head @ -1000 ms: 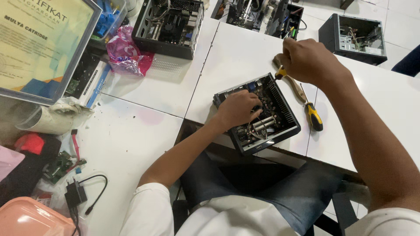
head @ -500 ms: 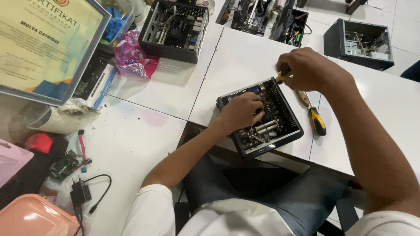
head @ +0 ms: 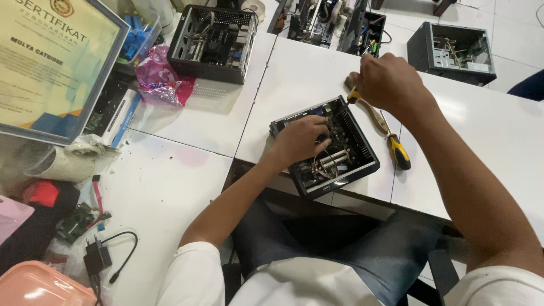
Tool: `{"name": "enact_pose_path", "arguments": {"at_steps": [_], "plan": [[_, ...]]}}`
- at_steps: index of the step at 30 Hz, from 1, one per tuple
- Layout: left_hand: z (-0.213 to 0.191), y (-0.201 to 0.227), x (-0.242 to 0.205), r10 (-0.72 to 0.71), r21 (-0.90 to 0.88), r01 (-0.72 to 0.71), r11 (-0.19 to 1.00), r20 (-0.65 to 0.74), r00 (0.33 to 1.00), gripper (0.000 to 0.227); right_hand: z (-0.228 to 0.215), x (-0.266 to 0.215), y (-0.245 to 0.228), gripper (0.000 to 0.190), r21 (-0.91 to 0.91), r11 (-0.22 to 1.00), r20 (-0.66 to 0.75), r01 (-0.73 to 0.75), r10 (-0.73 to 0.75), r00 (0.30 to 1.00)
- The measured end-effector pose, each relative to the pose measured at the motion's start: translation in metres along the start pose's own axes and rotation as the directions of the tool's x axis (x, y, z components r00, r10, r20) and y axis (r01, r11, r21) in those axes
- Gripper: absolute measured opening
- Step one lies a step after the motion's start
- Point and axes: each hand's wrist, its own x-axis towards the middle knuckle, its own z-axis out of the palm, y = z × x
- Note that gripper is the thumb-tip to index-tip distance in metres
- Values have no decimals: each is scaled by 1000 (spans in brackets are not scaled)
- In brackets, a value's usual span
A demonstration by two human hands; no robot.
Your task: The person uses a screwdriver to tighten screws on the internal components of a small electronic device placed on a white desk. The hands manipulate the device and the tool throughout the clip.
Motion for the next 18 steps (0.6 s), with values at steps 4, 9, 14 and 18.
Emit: {"name": "enact_pose_path", "arguments": {"at_steps": [4,9,14,18], "plan": [[0,-7,3,-21,12,21,1000,-38,999,36,-18,0,1,43,191,977,153,99,-129,980],[-4,-6,2,-14,-30,13,999,-55,998,30,-8,5,-4,48,44,998,99,-54,49,994],[-6,-5,3,-18,-23,17,1000,-48,999,32,-18,2,0,39,206,976,195,77,-118,974],[-6,-4,3,-5,1,5,1000,-41,999,31,-22,-2,-13,41,116,989,149,-91,74,986]]}}
